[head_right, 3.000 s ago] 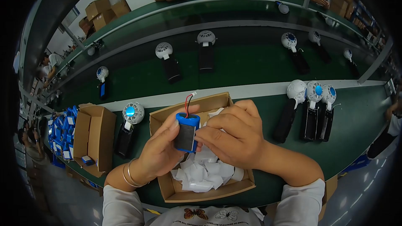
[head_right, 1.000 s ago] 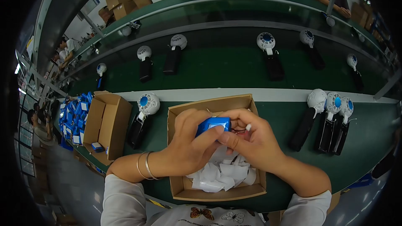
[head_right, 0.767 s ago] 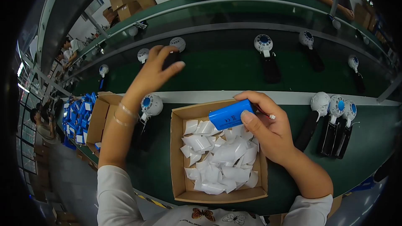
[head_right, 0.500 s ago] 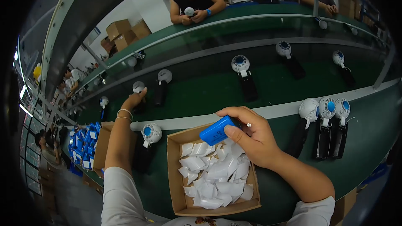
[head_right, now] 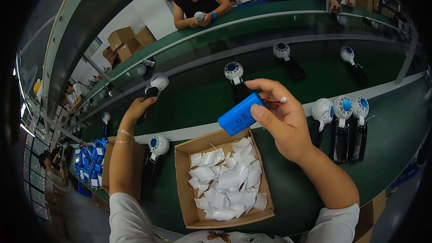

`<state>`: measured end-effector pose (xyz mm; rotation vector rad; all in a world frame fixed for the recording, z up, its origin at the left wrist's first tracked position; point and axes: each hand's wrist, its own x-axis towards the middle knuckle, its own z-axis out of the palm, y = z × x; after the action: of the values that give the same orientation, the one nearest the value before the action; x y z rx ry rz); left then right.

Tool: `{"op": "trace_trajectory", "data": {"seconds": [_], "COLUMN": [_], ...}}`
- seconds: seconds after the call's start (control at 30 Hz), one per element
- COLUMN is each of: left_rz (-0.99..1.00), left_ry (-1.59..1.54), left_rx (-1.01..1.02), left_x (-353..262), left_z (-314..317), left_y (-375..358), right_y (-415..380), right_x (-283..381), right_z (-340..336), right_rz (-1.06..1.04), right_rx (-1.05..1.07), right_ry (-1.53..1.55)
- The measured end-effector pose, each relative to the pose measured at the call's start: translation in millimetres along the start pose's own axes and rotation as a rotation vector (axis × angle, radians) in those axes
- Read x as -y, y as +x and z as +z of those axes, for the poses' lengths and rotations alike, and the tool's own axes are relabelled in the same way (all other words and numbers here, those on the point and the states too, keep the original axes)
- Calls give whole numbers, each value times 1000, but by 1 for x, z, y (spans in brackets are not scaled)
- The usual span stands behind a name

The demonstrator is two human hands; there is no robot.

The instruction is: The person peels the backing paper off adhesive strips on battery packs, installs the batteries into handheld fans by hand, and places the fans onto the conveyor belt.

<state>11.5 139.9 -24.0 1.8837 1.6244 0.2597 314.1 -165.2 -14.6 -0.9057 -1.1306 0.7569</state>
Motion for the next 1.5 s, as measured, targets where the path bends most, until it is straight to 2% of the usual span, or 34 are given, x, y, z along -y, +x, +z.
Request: {"op": "trace_trajectory", "data": {"seconds": [0.03, 0.1, 0.17, 0.3, 0.33, 0.43, 0.47, 0.53, 0.57, 0.6, 0.67, 0.7, 0.77, 0.8, 0.87, 0.9, 0.97, 1.0, 1.13, 1.17, 1.23, 1.27, 1.33, 1.37, 1.4, 1.47, 1.5], "left_rz": [59, 370, 513, 351, 305, 427, 419, 388, 295, 289, 227, 241, 300, 477, 605, 670, 708, 595, 261, 281, 145, 158, -25, -70, -77, 99, 91], "left_ry": [-32, 255, -31, -547, -520, -390, -387, -123, -178, -177, 321, 318, 386, 633, 649, 520, 134, 4, 356, 343, 241, 241, -327, -512, -519, -908, -911], "left_rx": [-2, -263, -223, 224, 239, 169, 166, 57, 26, 23, -138, -133, -221, -337, -427, -424, -167, -101, 8, 7, 154, 159, 164, 220, 208, -97, -120], "left_x": [-17, -12, 9, 54, 68, 70, 71, 80, 86, 84, 74, 69, 55, 35, 7, -5, -34, -53, -87, -89, -92, -91, -86, -79, -82, -85, -84], "left_z": [0, 5, 23, 45, 49, 58, 59, 66, 69, 71, 81, 85, 90, 83, 68, 62, 62, 76, 132, 139, 146, 147, 136, 114, 106, 103, 94], "left_y": [-46, -108, -158, -232, -248, -275, -277, -278, -275, -273, -265, -263, -263, -261, -248, -230, -175, -145, -29, -15, 5, 12, 11, 2, -21, -77, -102], "right_y": [0, 1, 3, 3, 3, 4, 3, 2, 2, 2, 1, 1, -1, -1, 1, 2, 5, 6, 6, 5, 5, 5, 4, 4, 3, -4, -7], "right_x": [3, 8, 5, 3, 3, 5, 5, 7, 8, 9, 13, 16, 20, 22, 23, 23, 24, 23, 22, 24, 25, 24, 22, 16, 9, 3, -1], "right_z": [-3, -9, -12, -16, -16, -20, -20, -19, -18, -18, -18, -18, -19, -24, -28, -29, -30, -29, -27, -28, -30, -31, -29, -23, -18, -5, 2], "right_rz": [7, -23, -82, -104, -108, -118, -121, -108, -98, -96, -117, -120, -198, -199, -213, -200, -216, -210, -170, -167, -165, -149, -45, -31, -14, 99, 162], "right_rx": [1, -41, -70, -98, -97, -101, -103, -91, -88, -84, -88, -98, -107, -125, -120, -121, -56, -41, -13, -14, -18, -5, 30, 69, 113, 217, 267], "right_ry": [2, -29, -47, -61, -80, -109, -123, -122, -127, -121, -129, -140, -188, -201, -135, -137, -175, -176, -120, -135, -144, -118, -29, 17, 58, 165, 224]}}
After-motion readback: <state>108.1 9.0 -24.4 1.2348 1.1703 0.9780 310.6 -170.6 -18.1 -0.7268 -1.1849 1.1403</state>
